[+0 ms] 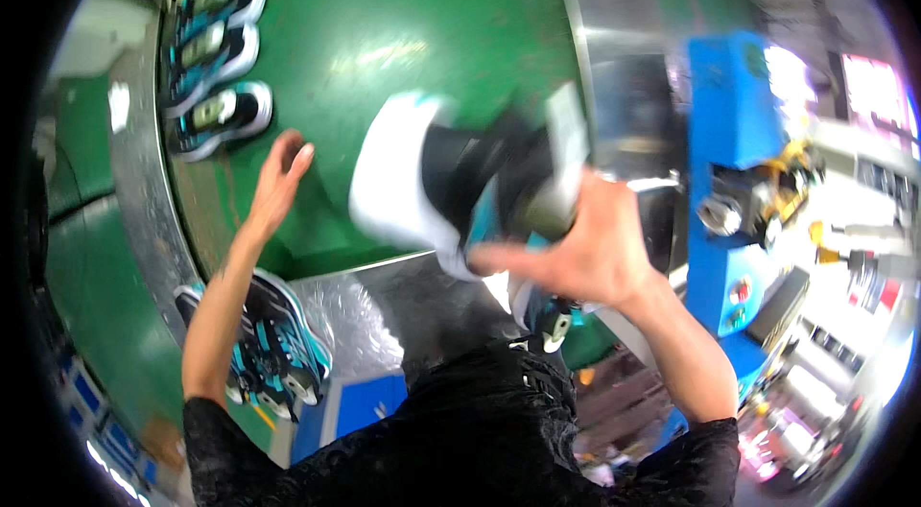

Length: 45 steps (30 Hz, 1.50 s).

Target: The person places sneaker uppers into a lasting machine, operates the pneumatic presses by hand, and then removes the processed shoes to place them on a rack.

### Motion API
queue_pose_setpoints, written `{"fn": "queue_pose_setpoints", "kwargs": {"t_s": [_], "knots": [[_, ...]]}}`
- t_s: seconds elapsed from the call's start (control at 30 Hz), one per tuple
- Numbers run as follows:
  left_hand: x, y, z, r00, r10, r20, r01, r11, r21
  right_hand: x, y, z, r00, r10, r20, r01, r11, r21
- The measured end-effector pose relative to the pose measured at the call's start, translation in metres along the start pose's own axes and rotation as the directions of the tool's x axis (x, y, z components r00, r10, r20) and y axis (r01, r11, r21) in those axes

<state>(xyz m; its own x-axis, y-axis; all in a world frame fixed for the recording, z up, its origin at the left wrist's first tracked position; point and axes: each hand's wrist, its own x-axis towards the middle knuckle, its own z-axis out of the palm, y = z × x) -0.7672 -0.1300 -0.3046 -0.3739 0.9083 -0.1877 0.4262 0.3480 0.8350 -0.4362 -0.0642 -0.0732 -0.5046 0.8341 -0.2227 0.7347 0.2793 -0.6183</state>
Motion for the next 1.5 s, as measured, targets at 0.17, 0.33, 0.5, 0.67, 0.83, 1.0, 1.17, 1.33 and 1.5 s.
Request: {"fn": "queue_pose_setpoints", "kwargs": {"t_s": [0.17, 0.33, 0.5, 0.67, 0.83, 1.0, 1.17, 1.33, 1.5], "knots": [[-0.182, 0.209, 0.018, 0.424, 0.261, 0.867, 0.501, 0.73, -0.465, -0.13, -0.028, -0.075, 0.531, -0.839, 0.12, 0.842, 0.507, -0.184], [-0.289, 0.297, 0.046, 0.726, 0.32, 0.609, 0.393, 0.533, -0.749, -0.277, 0.044, -0.079, 0.973, -0.061, -0.221, 0.216, 0.56, 0.8], [-0.375, 0.364, 0.166, 0.889, 0.259, 0.378, 0.183, 0.555, -0.811, -0.384, 0.06, -0.1, 0.99, 0.09, -0.106, 0.028, 0.617, 0.786], [-0.418, 0.434, 0.271, 0.8, 0.371, 0.471, 0.276, 0.469, -0.839, -0.455, 0.14, -0.17, 0.951, 0.195, -0.242, 0.085, 0.584, 0.807], [-0.387, 0.506, 0.368, 0.922, 0.298, 0.245, 0.008, 0.621, -0.784, -0.498, 0.22, -0.192, 0.817, 0.476, -0.325, 0.18, 0.326, 0.928], [-0.22, 0.625, 0.507, 0.615, 0.734, 0.288, -0.574, 0.667, -0.474, -0.482, 0.262, -0.257, 0.687, 0.479, -0.546, 0.294, 0.505, 0.812], [-0.1, 0.722, 0.672, 0.443, 0.753, 0.486, -0.89, 0.434, 0.139, -0.441, 0.28, -0.289, 0.611, 0.591, -0.527, 0.071, 0.622, 0.78], [-0.052, 0.715, 0.722, 0.482, 0.738, 0.473, -0.834, 0.552, -0.012, -0.4, 0.307, -0.297, 0.464, 0.77, -0.438, -0.063, 0.522, 0.851], [-0.002, 0.737, 0.64, 0.378, 0.486, 0.788, 0.043, 0.841, -0.54, -0.351, 0.313, -0.314, 0.382, 0.853, -0.357, 0.114, 0.34, 0.934]]}}
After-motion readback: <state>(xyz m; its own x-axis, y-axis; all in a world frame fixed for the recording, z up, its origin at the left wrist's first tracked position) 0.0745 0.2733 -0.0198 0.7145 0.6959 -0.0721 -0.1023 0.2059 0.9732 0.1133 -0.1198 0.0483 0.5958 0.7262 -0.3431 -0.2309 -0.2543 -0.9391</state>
